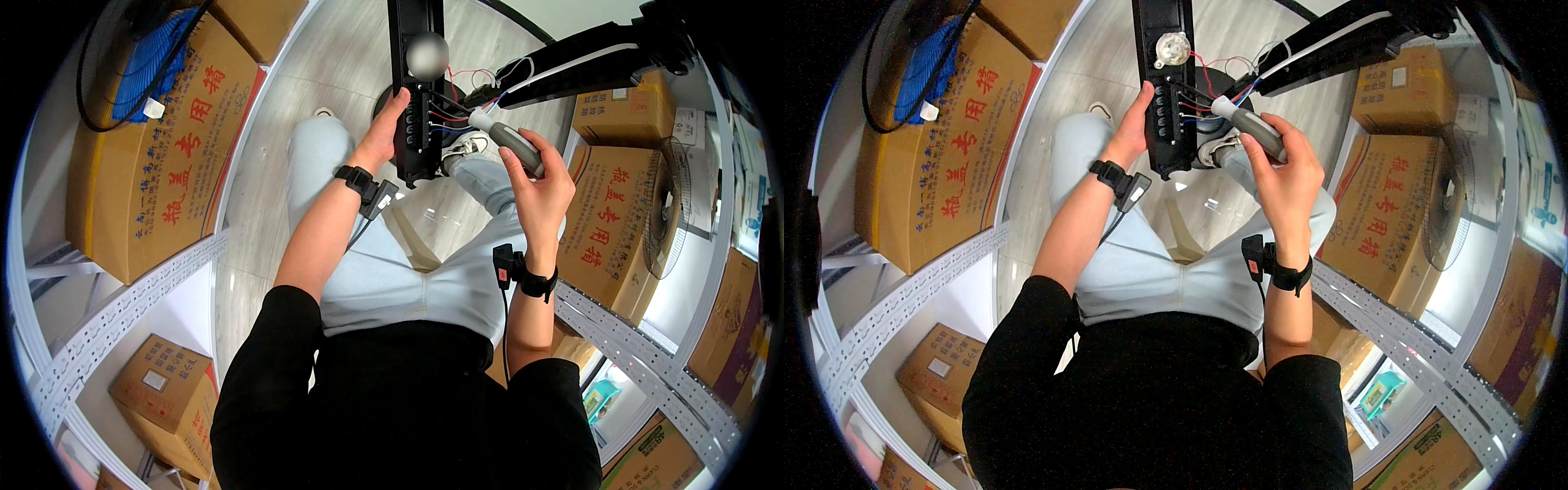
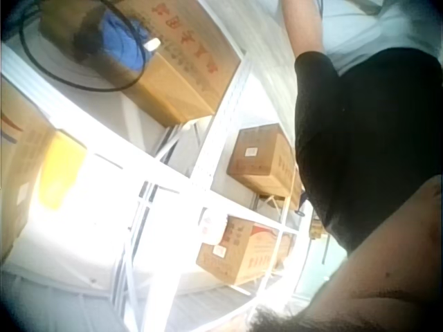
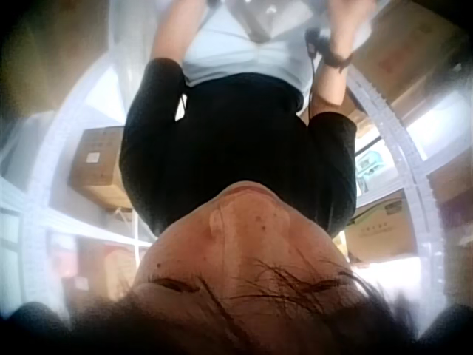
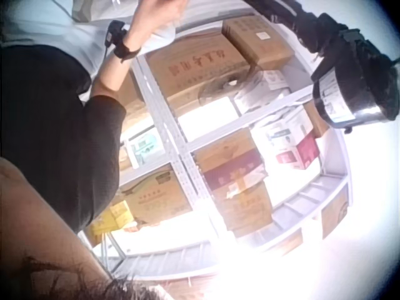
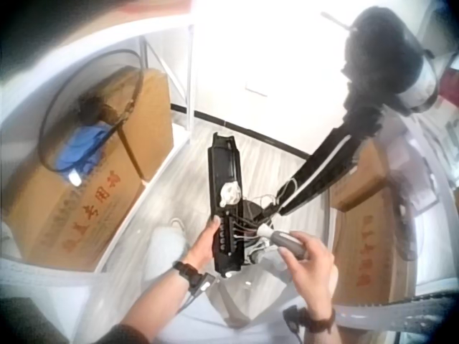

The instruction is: The person sits on the floor and uses a screwdriver to open the control housing of a standing fan, adjusts internal wiring, and then closes the housing. The person then reassembles the fan and places it upright.

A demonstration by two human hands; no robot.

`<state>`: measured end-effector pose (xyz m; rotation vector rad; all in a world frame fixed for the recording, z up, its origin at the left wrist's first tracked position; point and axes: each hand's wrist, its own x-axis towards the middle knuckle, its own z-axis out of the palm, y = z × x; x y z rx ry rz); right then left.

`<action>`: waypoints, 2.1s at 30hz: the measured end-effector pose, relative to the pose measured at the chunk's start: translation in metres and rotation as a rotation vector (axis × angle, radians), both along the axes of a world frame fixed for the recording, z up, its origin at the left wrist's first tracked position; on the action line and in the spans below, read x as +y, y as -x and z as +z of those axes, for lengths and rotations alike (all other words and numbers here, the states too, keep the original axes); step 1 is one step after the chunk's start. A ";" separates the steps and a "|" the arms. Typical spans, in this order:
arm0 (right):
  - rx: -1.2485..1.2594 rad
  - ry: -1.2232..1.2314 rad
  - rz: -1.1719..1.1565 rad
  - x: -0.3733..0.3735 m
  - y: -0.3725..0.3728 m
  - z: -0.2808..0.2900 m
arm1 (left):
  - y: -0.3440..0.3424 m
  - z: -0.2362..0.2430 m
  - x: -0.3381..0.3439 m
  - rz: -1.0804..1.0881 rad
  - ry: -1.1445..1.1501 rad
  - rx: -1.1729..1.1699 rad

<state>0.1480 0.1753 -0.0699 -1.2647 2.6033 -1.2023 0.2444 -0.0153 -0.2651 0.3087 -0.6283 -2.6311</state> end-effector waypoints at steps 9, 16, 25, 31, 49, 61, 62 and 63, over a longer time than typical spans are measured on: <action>0.125 -0.011 0.211 -0.003 0.007 0.011 | 0.003 0.003 0.002 0.044 0.099 -0.039; 0.350 -0.068 0.411 -0.001 0.024 0.012 | 0.002 0.006 0.001 -0.012 0.071 -0.068; 0.410 -0.091 0.449 -0.005 0.030 0.023 | 0.003 -0.007 -0.004 -0.074 -0.018 -0.077; 0.121 -0.070 0.281 -0.006 0.029 0.027 | 0.003 0.010 0.002 0.016 0.207 -0.019; -1.212 0.928 -0.095 0.109 0.088 -0.034 | 0.008 -0.008 0.007 0.321 0.307 -0.092; -1.371 1.388 0.015 0.225 0.125 -0.054 | 0.027 0.012 -0.004 0.215 0.811 -0.263; -1.279 1.361 -0.002 0.232 0.120 -0.042 | 0.028 0.020 0.002 0.237 0.848 -0.283; -1.175 1.303 -0.173 0.240 0.119 -0.033 | 0.027 0.028 0.004 0.272 0.896 -0.310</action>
